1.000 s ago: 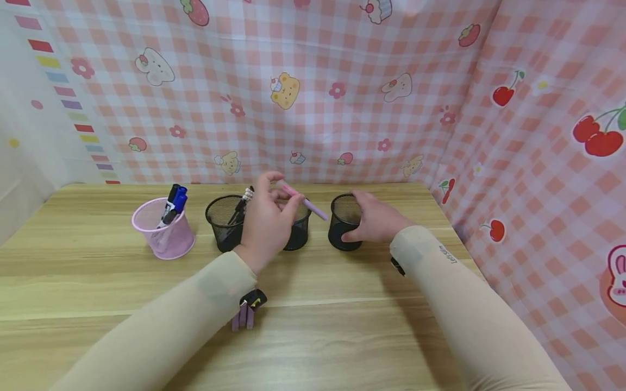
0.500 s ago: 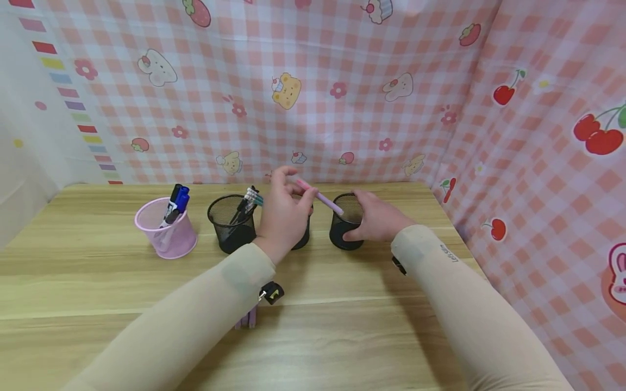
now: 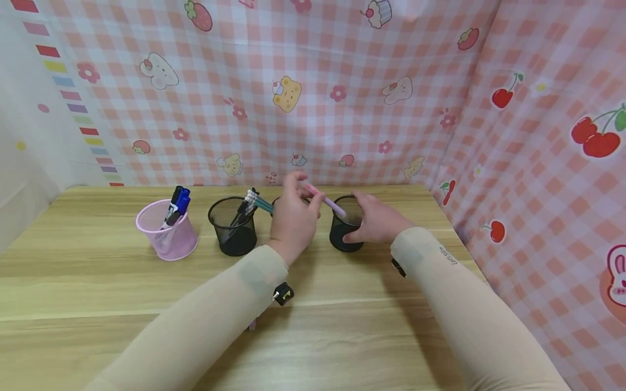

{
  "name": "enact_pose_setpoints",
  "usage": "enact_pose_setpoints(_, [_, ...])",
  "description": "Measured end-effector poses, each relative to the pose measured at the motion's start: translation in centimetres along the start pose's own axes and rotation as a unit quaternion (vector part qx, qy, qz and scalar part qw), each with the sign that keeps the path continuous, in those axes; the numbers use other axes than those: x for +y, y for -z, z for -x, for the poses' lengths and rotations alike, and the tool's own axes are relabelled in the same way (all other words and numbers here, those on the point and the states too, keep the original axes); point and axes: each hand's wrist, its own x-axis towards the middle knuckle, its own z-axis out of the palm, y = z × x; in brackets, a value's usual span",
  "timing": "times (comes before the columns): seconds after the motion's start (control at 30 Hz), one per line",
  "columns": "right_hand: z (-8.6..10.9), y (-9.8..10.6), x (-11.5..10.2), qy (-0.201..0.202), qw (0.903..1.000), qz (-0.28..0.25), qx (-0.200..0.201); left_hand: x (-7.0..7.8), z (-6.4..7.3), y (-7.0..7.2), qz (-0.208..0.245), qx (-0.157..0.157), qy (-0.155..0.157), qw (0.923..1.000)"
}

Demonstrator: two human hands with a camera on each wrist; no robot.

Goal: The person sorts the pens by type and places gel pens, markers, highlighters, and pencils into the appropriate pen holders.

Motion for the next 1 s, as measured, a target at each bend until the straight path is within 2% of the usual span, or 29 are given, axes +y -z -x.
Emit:
enact_pose_setpoints(0.13, [0.0, -0.1, 0.0, 0.001, 1.0, 0.003, 0.0, 0.0, 0.1, -0.5, -0.004, -0.009, 0.01, 0.9999])
enact_pose_setpoints(0.57, [0.2, 0.1, -0.2, -0.007, 0.9999, -0.001, -0.007, -0.4, 0.6, -1.7, -0.023, -0.016, -0.004, 0.9996])
enact_pose_setpoints(1.0, [0.2, 0.0, -0.1, -0.009, 1.0, 0.0, -0.003, -0.3, 1.4, -2.3, -0.03, -0.035, 0.0, 0.9989])
